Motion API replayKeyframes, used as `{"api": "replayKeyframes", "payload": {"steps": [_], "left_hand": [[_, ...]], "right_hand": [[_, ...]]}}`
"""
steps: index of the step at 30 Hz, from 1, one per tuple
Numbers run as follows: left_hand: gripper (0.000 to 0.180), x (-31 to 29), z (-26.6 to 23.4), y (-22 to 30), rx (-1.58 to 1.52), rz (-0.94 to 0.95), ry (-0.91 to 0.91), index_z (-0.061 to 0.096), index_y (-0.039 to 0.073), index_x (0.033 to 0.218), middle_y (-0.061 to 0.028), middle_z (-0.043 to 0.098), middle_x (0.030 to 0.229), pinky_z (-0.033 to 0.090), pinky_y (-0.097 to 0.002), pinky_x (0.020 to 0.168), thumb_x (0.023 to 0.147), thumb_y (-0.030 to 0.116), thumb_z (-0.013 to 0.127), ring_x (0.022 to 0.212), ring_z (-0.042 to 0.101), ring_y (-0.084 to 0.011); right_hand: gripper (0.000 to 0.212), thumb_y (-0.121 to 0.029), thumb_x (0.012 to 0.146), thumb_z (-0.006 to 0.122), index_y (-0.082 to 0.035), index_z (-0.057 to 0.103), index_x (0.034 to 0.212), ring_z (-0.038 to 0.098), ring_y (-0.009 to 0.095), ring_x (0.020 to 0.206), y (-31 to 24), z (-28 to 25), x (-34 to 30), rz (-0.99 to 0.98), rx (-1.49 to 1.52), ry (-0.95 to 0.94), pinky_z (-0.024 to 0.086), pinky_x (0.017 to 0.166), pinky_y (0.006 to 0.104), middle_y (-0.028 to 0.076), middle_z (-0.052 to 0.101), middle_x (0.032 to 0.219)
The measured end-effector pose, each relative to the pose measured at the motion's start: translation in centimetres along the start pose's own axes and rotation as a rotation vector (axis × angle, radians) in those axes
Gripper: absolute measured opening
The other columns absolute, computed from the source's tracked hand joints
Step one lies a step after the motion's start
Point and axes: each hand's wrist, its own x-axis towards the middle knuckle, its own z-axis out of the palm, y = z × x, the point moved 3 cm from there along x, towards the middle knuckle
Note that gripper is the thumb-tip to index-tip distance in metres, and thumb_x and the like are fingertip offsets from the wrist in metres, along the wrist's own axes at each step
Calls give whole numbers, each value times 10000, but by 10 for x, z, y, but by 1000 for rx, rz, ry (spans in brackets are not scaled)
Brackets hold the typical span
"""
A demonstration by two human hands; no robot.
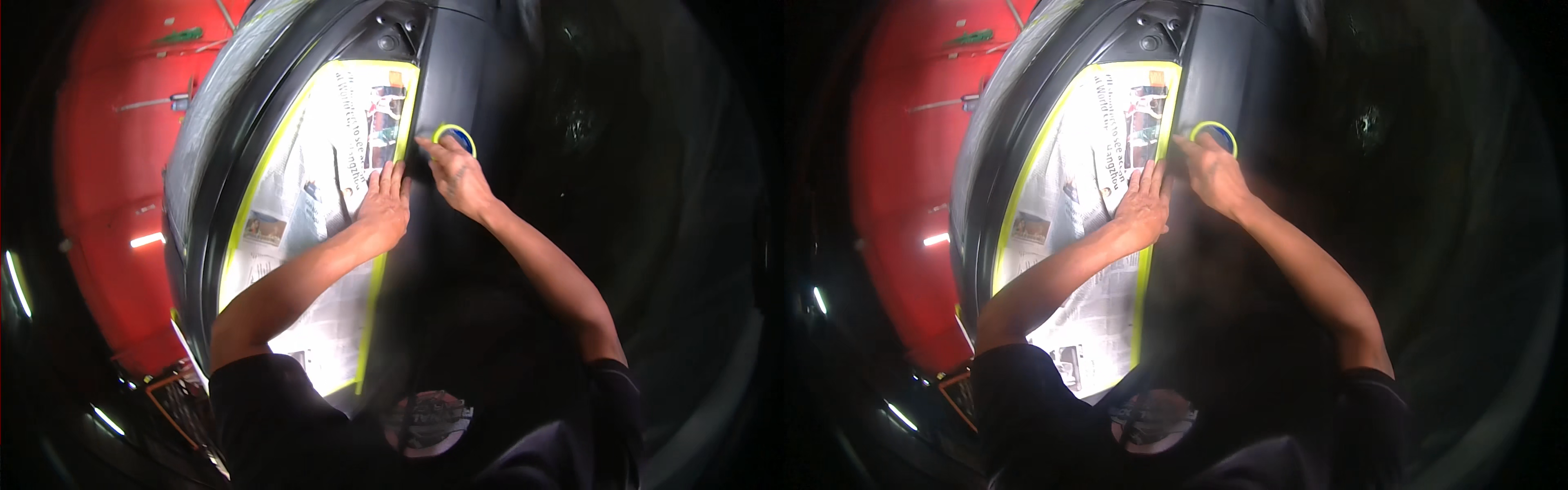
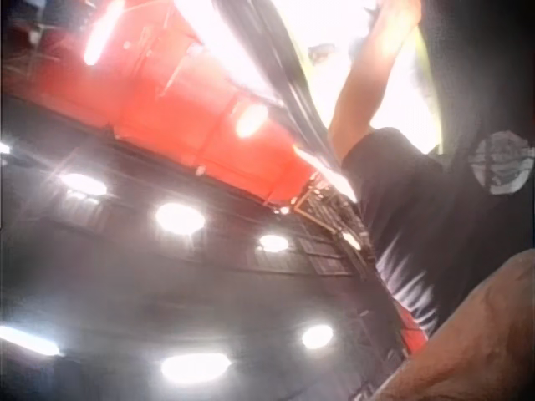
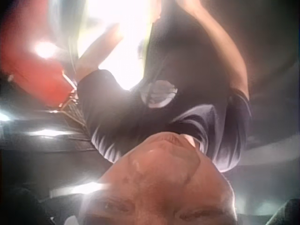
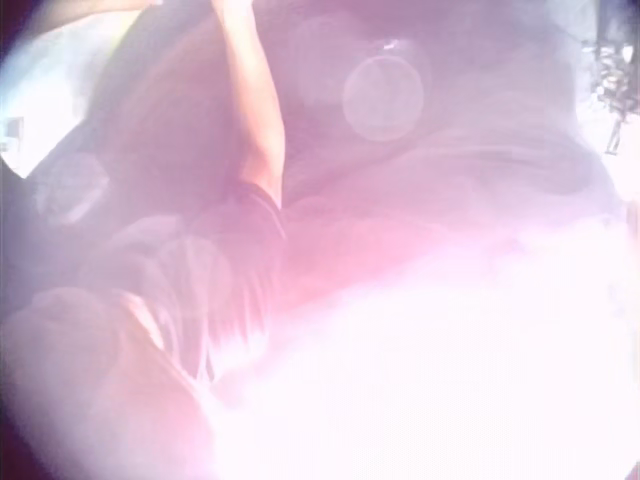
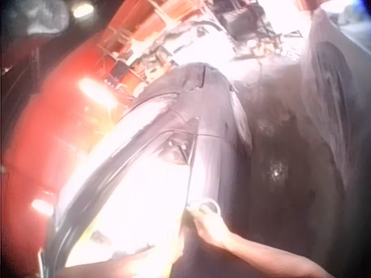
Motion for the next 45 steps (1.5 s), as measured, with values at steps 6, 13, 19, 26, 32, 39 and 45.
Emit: {"api": "replayKeyframes", "payload": {"steps": [6, 13, 19, 26, 32, 39, 45], "left_hand": [[796, -28, -7, 31, -509, -167, 218, 473, -66, 1506, -316, 345, 1626, 228, -609, 1262, 948, 432, 747, 1553, 259, -487], [366, -89, 1, 104, -1948, -726, 777, 664, -5, 1226, -162, 730, 1140, 552, -337, 892, 961, 224, 772, 1063, 708, -167], [706, -139, 77, 97, -1849, -1422, 1559, 439, -52, 1451, -119, 590, 1136, 567, -304, 688, 875, 20, 839, 885, 660, -208], [578, -162, 58, 30, -1764, -1240, 2122, 534, -47, 1413, -98, 646, 1175, 493, -260, 769, 898, -30, 796, 939, 600, -113], [162, -194, 61, 25, -1628, -1099, 1873, 726, -70, 1145, -76, 743, 1065, 519, -267, 895, 1000, -5, 699, 997, 667, -117], [162, -209, 33, 26, -1460, -1059, 1989, 641, -73, 1171, -109, 690, 1104, 515, -297, 912, 1016, -33, 663, 1019, 637, -140], [212, -153, 58, 95, -1951, -1052, 1937, 644, -52, 1227, -119, 672, 1176, 536, -321, 923, 1072, 88, 608, 1045, 649, -172]], "right_hand": [[654, 26, 866, 588, -87, 570, 1510, 657, 438, 1116, 13, 46, 36, -314, -364, -307, 567, 959, 475, 222, 566, 1353], [438, 77, 899, 606, -12, 695, 1318, 680, 442, 985, 6, 3, 56, -503, -132, -285, 569, 875, 480, 261, 647, 1157], [247, 1, 968, 677, -17, 753, 1203, 636, 207, 795, -55, -15, 41, -375, 113, -391, 519, 723, 324, 126, 655, 943], [252, -190, 992, 774, 24, 755, 1124, 625, 87, 699, -56, 38, 14, 102, 414, -459, 520, 651, 256, 22, 706, 870], [267, -231, 971, 759, 35, 745, 989, 653, 115, 641, -76, 63, 21, 90, 350, -438, 531, 603, 269, 49, 673, 758], [238, -195, 978, 742, 42, 741, 978, 670, 160, 617, -85, 106, 44, 333, 470, -450, 553, 589, 311, 86, 708, 802], [215, -167, 965, 735, 44, 764, 990, 690, 172, 630, -88, 107, 50, 421, 529, -477, 564, 580, 316, 111, 725, 823]]}}
